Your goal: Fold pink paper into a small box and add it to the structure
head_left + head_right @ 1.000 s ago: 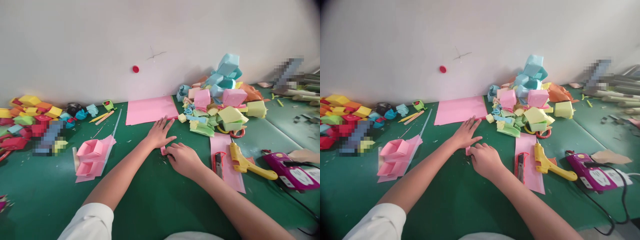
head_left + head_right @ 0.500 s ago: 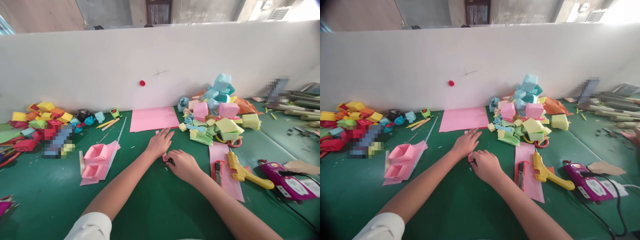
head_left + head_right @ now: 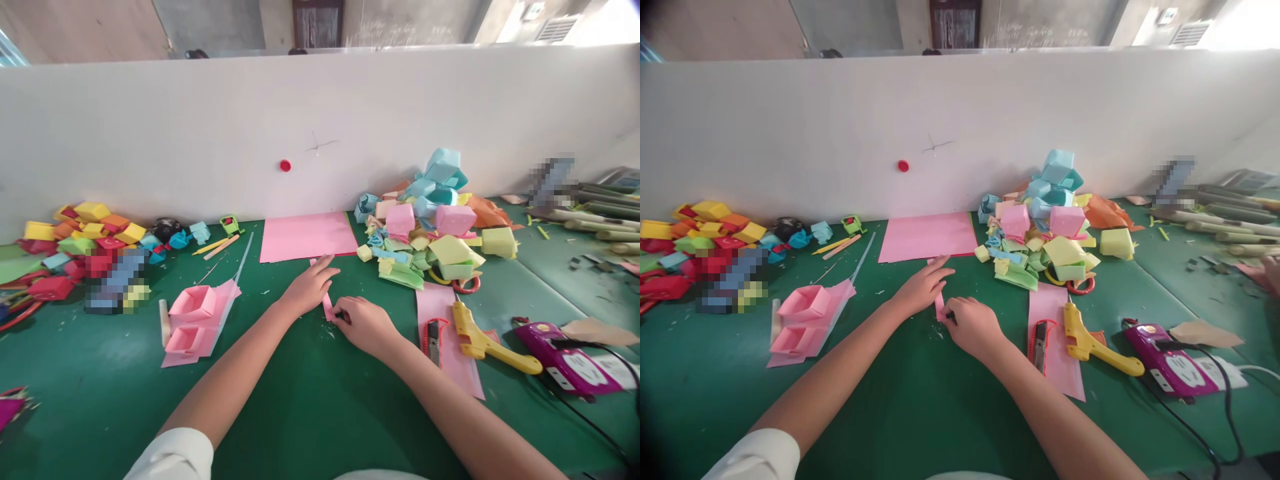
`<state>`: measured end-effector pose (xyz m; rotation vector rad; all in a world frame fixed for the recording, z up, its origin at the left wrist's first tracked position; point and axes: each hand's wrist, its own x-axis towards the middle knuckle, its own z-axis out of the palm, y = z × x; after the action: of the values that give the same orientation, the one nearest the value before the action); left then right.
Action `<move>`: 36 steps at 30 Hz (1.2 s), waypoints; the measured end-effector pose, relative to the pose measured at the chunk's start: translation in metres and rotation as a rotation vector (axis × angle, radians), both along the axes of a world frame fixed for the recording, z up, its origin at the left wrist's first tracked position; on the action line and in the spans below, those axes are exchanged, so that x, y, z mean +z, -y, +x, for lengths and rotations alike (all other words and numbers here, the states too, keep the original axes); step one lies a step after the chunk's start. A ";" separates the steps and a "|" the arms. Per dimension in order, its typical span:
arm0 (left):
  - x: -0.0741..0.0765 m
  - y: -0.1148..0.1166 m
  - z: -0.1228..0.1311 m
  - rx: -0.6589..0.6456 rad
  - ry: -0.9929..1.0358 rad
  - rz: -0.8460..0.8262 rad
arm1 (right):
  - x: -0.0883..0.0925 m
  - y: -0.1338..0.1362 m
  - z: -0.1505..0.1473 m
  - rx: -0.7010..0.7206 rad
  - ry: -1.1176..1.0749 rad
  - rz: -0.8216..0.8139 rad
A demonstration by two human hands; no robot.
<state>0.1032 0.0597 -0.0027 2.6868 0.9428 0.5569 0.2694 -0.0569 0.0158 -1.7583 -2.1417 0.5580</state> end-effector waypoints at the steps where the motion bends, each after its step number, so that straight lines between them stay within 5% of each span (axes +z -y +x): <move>1: 0.000 0.003 -0.005 -0.039 0.038 0.007 | -0.001 0.000 0.000 0.002 -0.003 0.001; 9: 0.008 0.041 -0.046 -0.240 0.069 -0.008 | -0.005 -0.001 0.004 0.051 -0.011 0.018; 21: 0.014 0.046 -0.034 -0.186 0.027 0.099 | -0.013 -0.001 0.003 0.016 -0.120 0.103; 31: 0.055 0.078 -0.016 0.000 0.155 0.247 | -0.005 0.007 0.003 -0.117 -0.505 0.219; 36: 0.070 0.097 -0.005 0.096 0.226 0.011 | 0.002 0.014 0.007 -0.071 -0.791 0.273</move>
<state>0.0981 -0.0377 0.0676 2.5294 1.0096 0.8672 0.2766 -0.0708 0.0182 -1.1779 -1.5055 0.7421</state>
